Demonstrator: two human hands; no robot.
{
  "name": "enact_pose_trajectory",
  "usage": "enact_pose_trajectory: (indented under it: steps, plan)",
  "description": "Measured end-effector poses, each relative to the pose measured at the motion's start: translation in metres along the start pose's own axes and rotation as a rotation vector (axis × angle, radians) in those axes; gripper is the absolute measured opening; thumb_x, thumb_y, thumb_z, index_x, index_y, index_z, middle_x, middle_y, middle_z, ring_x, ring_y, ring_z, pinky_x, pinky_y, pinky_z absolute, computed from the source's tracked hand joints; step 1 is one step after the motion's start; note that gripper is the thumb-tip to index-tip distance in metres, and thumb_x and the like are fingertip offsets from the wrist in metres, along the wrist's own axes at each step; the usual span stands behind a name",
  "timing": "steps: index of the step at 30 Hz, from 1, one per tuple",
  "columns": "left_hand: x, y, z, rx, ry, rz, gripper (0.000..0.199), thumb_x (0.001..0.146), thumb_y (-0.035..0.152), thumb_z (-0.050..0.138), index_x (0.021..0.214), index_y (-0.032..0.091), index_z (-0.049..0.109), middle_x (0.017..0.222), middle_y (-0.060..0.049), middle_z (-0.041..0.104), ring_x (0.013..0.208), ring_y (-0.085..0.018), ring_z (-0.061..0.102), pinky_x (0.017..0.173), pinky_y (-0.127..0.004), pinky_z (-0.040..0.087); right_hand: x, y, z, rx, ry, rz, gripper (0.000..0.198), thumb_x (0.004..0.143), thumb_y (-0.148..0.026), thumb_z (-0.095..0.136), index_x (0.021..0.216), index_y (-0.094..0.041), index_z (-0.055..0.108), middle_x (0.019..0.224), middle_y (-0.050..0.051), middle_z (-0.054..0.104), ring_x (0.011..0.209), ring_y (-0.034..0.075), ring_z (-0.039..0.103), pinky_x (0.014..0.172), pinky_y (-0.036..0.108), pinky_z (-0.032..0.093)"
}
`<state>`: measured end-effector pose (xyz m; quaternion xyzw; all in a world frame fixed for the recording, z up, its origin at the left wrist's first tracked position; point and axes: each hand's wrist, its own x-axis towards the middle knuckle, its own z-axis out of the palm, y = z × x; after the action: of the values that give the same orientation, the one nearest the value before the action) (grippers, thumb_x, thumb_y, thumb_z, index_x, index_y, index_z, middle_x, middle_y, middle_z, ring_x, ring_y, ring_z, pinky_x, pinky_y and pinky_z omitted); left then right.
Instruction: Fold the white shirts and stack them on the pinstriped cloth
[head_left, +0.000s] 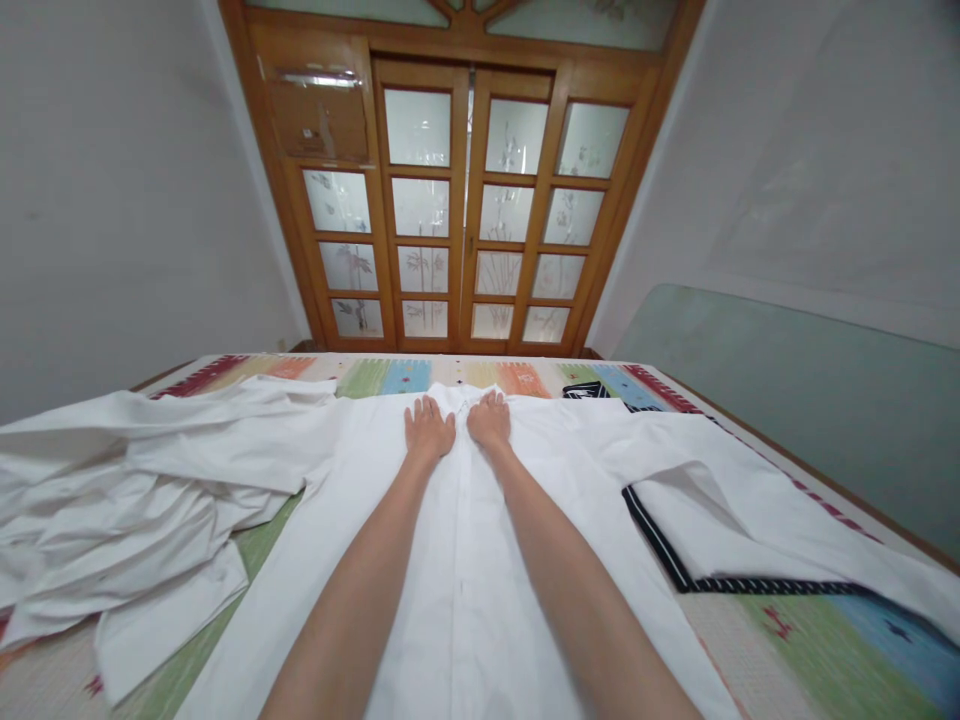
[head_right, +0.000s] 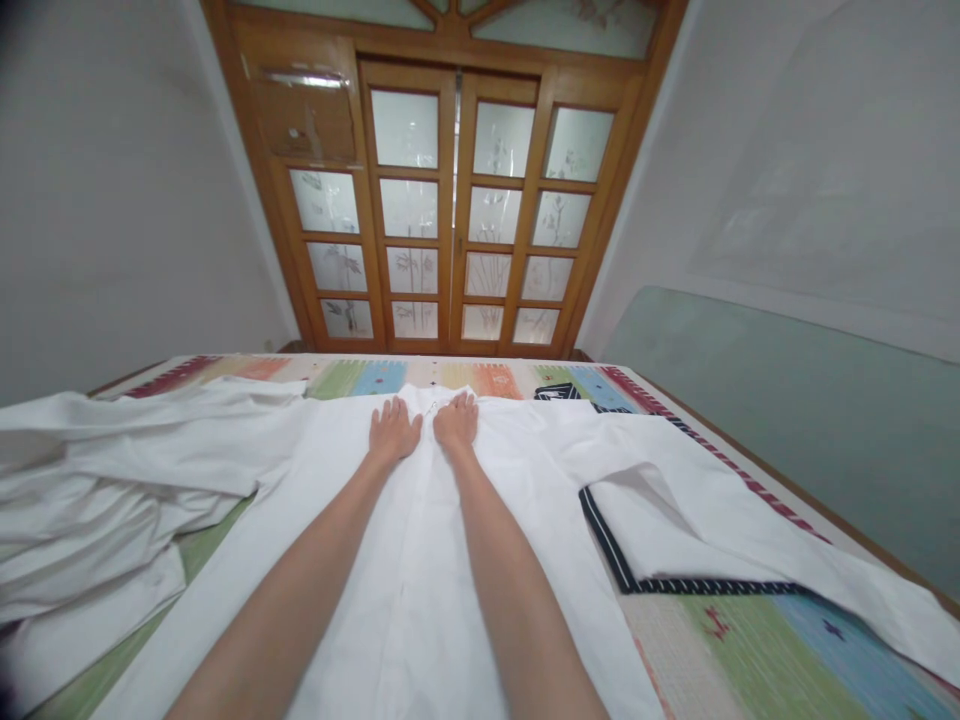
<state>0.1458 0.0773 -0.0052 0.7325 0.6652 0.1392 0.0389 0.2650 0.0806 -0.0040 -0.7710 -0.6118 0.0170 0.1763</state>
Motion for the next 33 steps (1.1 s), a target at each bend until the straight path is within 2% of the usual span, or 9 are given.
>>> enact_pose_trajectory:
  steps: [5, 9, 12, 16, 21, 26, 28, 31, 33]
  plan:
    - [-0.015, -0.007, -0.003, -0.021, -0.018, 0.006, 0.063, 0.095, 0.044, 0.025, 0.150, 0.014, 0.033, 0.159, -0.012, 0.026, 0.148, -0.030, 0.018, 0.120, -0.051, 0.011, -0.002, 0.004, -0.006, -0.010, -0.120, -0.027, 0.063, 0.099, -0.032, 0.021, 0.151, 0.003, 0.023, 0.160, 0.018, 0.014, 0.148, 0.027, 0.012, 0.118, 0.041, 0.011]
    - [-0.024, -0.012, -0.005, -0.056, -0.009, 0.022, 0.059, 0.095, 0.042, 0.028, 0.149, 0.019, 0.037, 0.158, -0.011, 0.029, 0.148, -0.030, 0.019, 0.119, -0.055, 0.012, -0.009, 0.010, -0.013, -0.034, -0.170, -0.098, 0.062, 0.100, -0.036, 0.020, 0.153, -0.004, 0.022, 0.161, 0.015, 0.014, 0.149, 0.026, 0.011, 0.118, 0.042, 0.011]
    - [-0.026, -0.012, -0.009, -0.057, -0.016, 0.030, 0.058, 0.095, 0.041, 0.028, 0.148, 0.022, 0.037, 0.158, -0.009, 0.029, 0.148, -0.030, 0.019, 0.118, -0.057, 0.013, -0.024, 0.014, -0.018, -0.059, -0.180, -0.147, 0.059, 0.101, -0.036, 0.020, 0.154, -0.010, 0.023, 0.161, 0.013, 0.015, 0.149, 0.024, 0.012, 0.118, 0.044, 0.012]
    - [-0.028, -0.010, -0.015, -0.051, -0.054, 0.020, 0.059, 0.095, 0.041, 0.027, 0.149, 0.020, 0.036, 0.159, -0.010, 0.026, 0.148, -0.030, 0.016, 0.119, -0.055, 0.011, -0.053, 0.017, -0.026, -0.095, -0.213, -0.202, 0.058, 0.102, -0.040, 0.019, 0.154, -0.016, 0.024, 0.161, 0.010, 0.015, 0.149, 0.024, 0.012, 0.118, 0.045, 0.012]
    - [-0.033, -0.012, -0.018, -0.071, -0.021, 0.073, 0.055, 0.095, 0.037, 0.029, 0.147, 0.021, 0.040, 0.157, -0.012, 0.030, 0.147, -0.032, 0.019, 0.117, -0.059, 0.013, -0.089, 0.020, -0.034, -0.109, -0.205, -0.328, 0.062, 0.099, -0.054, 0.028, 0.153, -0.024, 0.030, 0.160, 0.007, 0.022, 0.148, 0.028, 0.016, 0.117, 0.049, 0.014]
    - [-0.036, -0.013, -0.019, -0.131, 0.041, 0.157, 0.045, 0.094, 0.029, 0.037, 0.136, 0.024, 0.054, 0.150, -0.013, 0.044, 0.143, -0.032, 0.031, 0.115, -0.060, 0.019, -0.108, 0.026, -0.040, -0.043, -0.159, -0.509, 0.059, 0.095, -0.052, 0.043, 0.146, -0.023, 0.044, 0.154, 0.009, 0.036, 0.144, 0.024, 0.028, 0.116, 0.043, 0.021]
    - [-0.038, -0.013, -0.020, -0.165, 0.065, 0.210, 0.040, 0.093, 0.024, 0.041, 0.127, 0.024, 0.062, 0.143, -0.011, 0.053, 0.138, -0.028, 0.041, 0.115, -0.053, 0.025, -0.109, 0.024, -0.041, 0.007, -0.118, -0.470, 0.053, 0.092, -0.049, 0.051, 0.137, -0.022, 0.054, 0.147, 0.010, 0.048, 0.138, 0.022, 0.040, 0.113, 0.037, 0.027]
    - [-0.040, -0.014, -0.021, -0.202, 0.072, 0.284, 0.035, 0.090, 0.018, 0.046, 0.113, 0.026, 0.070, 0.129, -0.007, 0.065, 0.125, -0.021, 0.054, 0.110, -0.039, 0.036, -0.105, 0.012, -0.044, 0.035, -0.025, -0.296, 0.039, 0.089, -0.043, 0.056, 0.120, -0.021, 0.066, 0.122, 0.010, 0.068, 0.117, 0.021, 0.059, 0.100, 0.031, 0.039]
    - [-0.041, -0.015, -0.022, -0.226, 0.071, 0.321, 0.035, 0.086, 0.012, 0.048, 0.108, 0.026, 0.072, 0.123, -0.005, 0.068, 0.120, -0.018, 0.058, 0.106, -0.033, 0.041, -0.099, 0.002, -0.045, 0.005, 0.022, -0.184, 0.033, 0.089, -0.041, 0.055, 0.110, -0.020, 0.070, 0.107, 0.011, 0.072, 0.104, 0.022, 0.064, 0.089, 0.030, 0.044]
